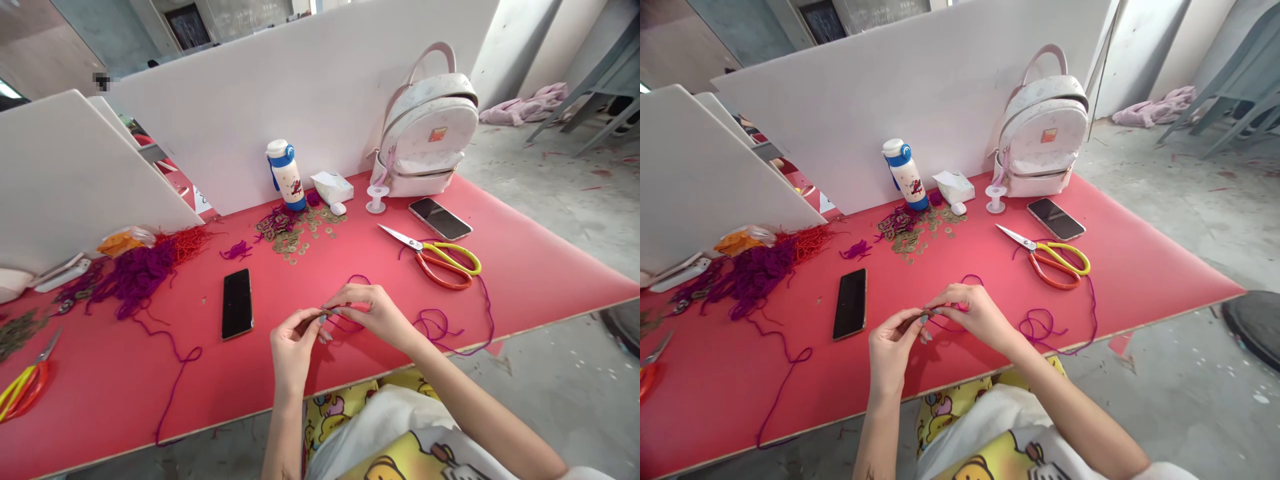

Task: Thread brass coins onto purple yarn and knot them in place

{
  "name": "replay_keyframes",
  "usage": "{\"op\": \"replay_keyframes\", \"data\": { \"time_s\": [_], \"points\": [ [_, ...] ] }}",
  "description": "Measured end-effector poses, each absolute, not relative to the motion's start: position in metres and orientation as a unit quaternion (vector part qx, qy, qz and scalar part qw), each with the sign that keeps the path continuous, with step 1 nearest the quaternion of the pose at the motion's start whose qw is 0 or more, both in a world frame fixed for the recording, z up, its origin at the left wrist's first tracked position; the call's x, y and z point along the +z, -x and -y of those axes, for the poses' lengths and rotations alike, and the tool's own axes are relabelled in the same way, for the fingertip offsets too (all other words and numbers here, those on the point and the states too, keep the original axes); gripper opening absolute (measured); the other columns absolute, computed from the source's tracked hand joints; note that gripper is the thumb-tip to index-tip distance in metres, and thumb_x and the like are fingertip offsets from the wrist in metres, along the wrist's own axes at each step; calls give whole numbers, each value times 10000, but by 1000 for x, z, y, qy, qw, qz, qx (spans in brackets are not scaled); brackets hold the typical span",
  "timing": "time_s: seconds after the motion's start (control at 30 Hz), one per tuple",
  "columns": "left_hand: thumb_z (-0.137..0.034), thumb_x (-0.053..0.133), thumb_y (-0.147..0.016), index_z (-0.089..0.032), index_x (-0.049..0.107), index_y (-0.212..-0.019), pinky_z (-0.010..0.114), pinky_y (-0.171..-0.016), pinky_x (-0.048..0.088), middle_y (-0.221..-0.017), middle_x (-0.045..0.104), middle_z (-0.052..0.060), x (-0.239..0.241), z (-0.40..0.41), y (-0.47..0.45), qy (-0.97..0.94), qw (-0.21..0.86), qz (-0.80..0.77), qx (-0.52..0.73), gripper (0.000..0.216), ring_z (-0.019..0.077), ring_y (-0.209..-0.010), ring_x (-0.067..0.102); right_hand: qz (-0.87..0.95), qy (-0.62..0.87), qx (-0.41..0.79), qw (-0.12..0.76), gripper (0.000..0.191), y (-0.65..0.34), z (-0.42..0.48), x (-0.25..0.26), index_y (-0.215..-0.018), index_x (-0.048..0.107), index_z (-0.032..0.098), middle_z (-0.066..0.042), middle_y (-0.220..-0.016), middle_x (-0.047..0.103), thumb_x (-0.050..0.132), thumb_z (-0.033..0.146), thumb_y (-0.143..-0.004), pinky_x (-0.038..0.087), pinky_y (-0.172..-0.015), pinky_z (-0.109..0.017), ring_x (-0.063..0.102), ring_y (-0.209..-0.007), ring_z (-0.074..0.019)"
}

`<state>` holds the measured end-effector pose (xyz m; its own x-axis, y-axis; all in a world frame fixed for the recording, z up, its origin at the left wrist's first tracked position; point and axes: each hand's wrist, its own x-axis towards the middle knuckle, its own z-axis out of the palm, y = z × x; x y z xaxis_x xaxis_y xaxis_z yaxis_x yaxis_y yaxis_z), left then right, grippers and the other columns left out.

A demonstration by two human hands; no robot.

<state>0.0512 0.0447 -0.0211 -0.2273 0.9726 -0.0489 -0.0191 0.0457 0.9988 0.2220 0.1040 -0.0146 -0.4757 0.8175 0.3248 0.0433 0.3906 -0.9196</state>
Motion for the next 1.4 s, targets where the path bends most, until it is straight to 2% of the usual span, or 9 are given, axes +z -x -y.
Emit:
{"op": "replay_keyframes", "data": {
  "time_s": [0.17,0.3,0.63,0.9,1.2,1.4],
  "points": [
    [-223,709,-765,-155,718,-855,201,-527,510,-690,690,15,-19,-44,-52,-407,465,-560,552,113,98,-503,603,702,345,459,420,116,-220,-106,-21,-843,736,212,-37,-796,703,621,214,-854,490,-701,-272,631,-736,-156],
    [-210,718,-754,-171,687,-929,199,-530,513,-713,689,0,-13,-45,-54,-394,472,-557,559,182,91,-496,606,663,366,500,420,97,-218,-108,-22,-825,691,186,-33,-793,688,605,225,-843,471,-692,-261,615,-736,-146],
    [-248,750,-736,-153,659,-942,208,-508,492,-661,645,-8,-4,-44,-57,-380,480,-550,569,244,93,-479,586,559,329,649,398,293,-211,-104,-21,-820,638,163,-20,-745,620,646,455,-815,443,-647,-255,551,-670,-124],
    [-250,769,-723,-146,640,-951,198,-483,464,-651,642,-12,-6,-45,-55,-344,546,-513,566,281,78,-457,554,561,317,658,389,311,-212,-104,-20,-844,636,161,-22,-761,605,646,472,-821,435,-658,-260,543,-690,-127],
    [-252,778,-709,-146,635,-928,198,-474,460,-712,669,2,-7,-46,-55,-337,553,-508,568,282,70,-453,549,549,276,676,407,272,-207,-102,-17,-815,604,164,-5,-737,585,679,424,-807,414,-618,-240,522,-656,-109],
    [-254,785,-698,-144,635,-918,206,-467,459,-706,664,3,-5,-45,-55,-331,554,-505,572,288,79,-454,552,599,296,606,432,285,-207,-107,-22,-783,676,169,-26,-778,546,667,452,-817,420,-622,-266,512,-679,-126]
  ]
}}
